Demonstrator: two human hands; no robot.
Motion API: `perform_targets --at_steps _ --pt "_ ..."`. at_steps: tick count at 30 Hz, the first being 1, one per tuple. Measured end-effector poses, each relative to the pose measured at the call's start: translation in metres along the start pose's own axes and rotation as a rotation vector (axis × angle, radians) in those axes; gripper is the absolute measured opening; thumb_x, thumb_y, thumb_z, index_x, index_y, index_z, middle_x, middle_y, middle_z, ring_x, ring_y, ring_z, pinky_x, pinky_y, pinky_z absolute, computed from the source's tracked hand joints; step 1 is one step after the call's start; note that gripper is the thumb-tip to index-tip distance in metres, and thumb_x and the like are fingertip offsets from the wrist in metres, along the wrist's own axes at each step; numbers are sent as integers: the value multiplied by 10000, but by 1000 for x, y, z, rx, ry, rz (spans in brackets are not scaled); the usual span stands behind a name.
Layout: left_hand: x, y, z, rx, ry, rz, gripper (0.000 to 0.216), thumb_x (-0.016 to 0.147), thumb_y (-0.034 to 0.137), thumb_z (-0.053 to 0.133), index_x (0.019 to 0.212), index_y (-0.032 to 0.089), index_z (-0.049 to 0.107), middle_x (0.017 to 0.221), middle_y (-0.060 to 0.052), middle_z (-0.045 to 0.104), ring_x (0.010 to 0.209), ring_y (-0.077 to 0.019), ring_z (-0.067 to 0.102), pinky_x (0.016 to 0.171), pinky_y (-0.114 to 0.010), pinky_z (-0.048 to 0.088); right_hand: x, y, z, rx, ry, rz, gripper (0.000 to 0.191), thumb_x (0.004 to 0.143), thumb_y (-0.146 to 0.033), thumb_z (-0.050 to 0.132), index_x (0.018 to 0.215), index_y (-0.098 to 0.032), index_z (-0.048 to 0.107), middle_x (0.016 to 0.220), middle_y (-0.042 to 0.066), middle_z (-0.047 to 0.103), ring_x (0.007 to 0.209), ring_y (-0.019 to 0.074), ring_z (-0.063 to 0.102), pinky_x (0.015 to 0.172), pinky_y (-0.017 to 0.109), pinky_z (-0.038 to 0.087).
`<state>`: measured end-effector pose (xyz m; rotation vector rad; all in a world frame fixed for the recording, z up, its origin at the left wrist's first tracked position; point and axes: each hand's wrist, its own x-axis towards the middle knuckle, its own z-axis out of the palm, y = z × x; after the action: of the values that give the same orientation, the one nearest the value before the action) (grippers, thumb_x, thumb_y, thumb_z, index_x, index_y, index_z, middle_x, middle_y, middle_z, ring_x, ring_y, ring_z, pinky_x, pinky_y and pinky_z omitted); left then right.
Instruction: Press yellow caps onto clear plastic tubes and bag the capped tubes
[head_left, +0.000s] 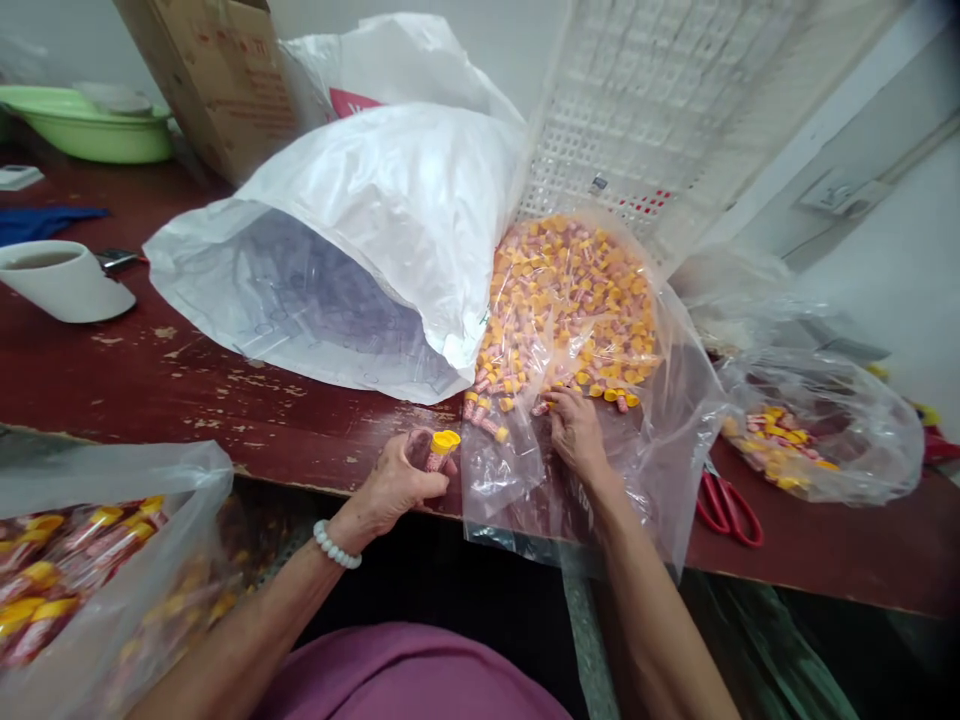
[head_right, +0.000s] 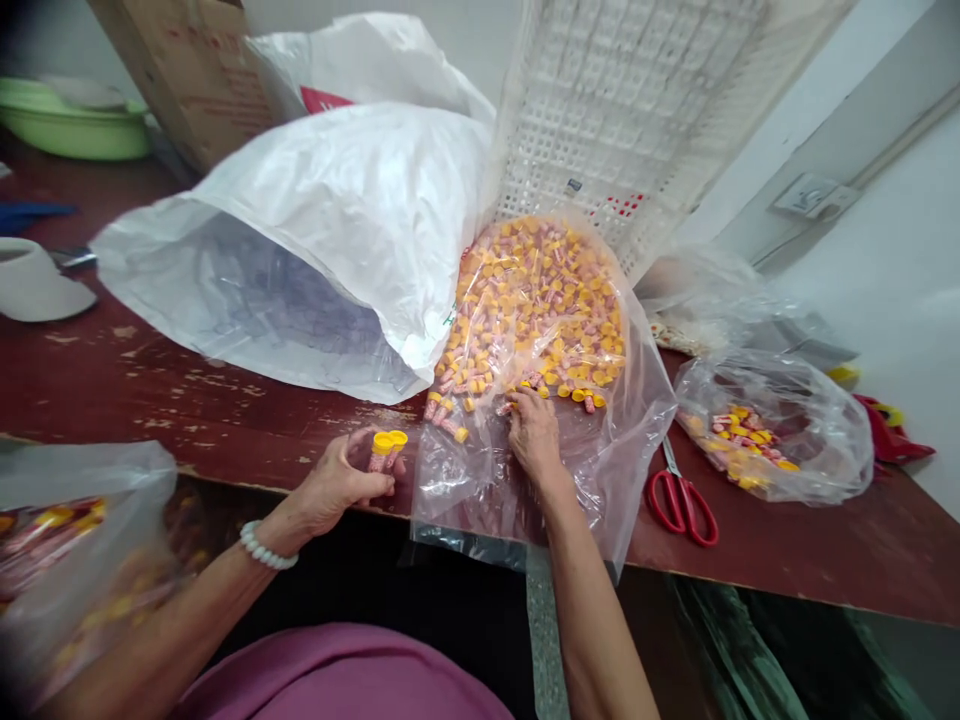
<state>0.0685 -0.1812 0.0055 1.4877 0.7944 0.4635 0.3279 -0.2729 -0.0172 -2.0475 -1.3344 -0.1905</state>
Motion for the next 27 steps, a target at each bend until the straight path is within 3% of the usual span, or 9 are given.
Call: perform_targets --at_steps 5,11,14,17,19,22,24,27 --pt "0 -6 6 48 -12 179 264 583 67 577 837 138 569 739 -5 623 659 -112 556 608 -219 452 5 25 18 -21 -89 -1 210 799 -186 459 886 -190 650 980 119 592 948 249 533 834 401 442" --pt "-1 -6 6 189 -4 333 317 619 60 549 921 154 568 794 2 609 689 -108 556 613 -205 430 -12 28 3 -14 31 105 157 803 -267 492 898 -169 569 903 118 596 878 247 536 839 433 438" --pt "-6 0 4 241 -19 381 348 623 58 552 955 163 565 836 1 620 730 -116 571 643 -207 441 -27 5 -16 30 164 213 242 834 -356 503 984 -168 524 893 94 607 800 214 564 763 408 473" --pt "-11 5 7 312 -58 422 374 616 47 557 971 162 570 881 -10 632 782 -135 586 679 -221 449 -42 -45 -37 400 202 282 263 834 -390 564 1006 -200 504 914 55 633 733 161 609 655 315 501" --pt "-13 7 11 362 -86 464 407 609 24 540 990 163 568 903 -14 636 798 -141 589 701 -234 449 -48 -82 -46 585 76 187 243 816 -349 621 1001 -221 529 946 37 651 755 142 627 664 283 508" --pt "-14 8 16 415 -129 544 446 611 5 524 1027 163 549 948 -26 634 826 -154 586 737 -257 446 -49 -121 -50 531 -45 -55 213 821 -278 635 1018 -233 570 915 11 664 675 101 601 642 245 497" --pt "-15 7 17 434 -150 577 413 628 16 524 1016 157 537 945 -36 627 829 -162 581 739 -266 444 -47 -130 -50 443 -104 -202 206 830 -246 626 1032 -235 584 905 6 668 710 106 604 680 248 500" --pt "-17 7 17 458 -147 561 315 666 50 524 963 157 533 889 -37 615 785 -163 570 708 -264 435 -45 -131 -51 372 -173 -331 325 827 -259 628 1142 -244 546 1103 44 642 1022 181 581 897 347 468"
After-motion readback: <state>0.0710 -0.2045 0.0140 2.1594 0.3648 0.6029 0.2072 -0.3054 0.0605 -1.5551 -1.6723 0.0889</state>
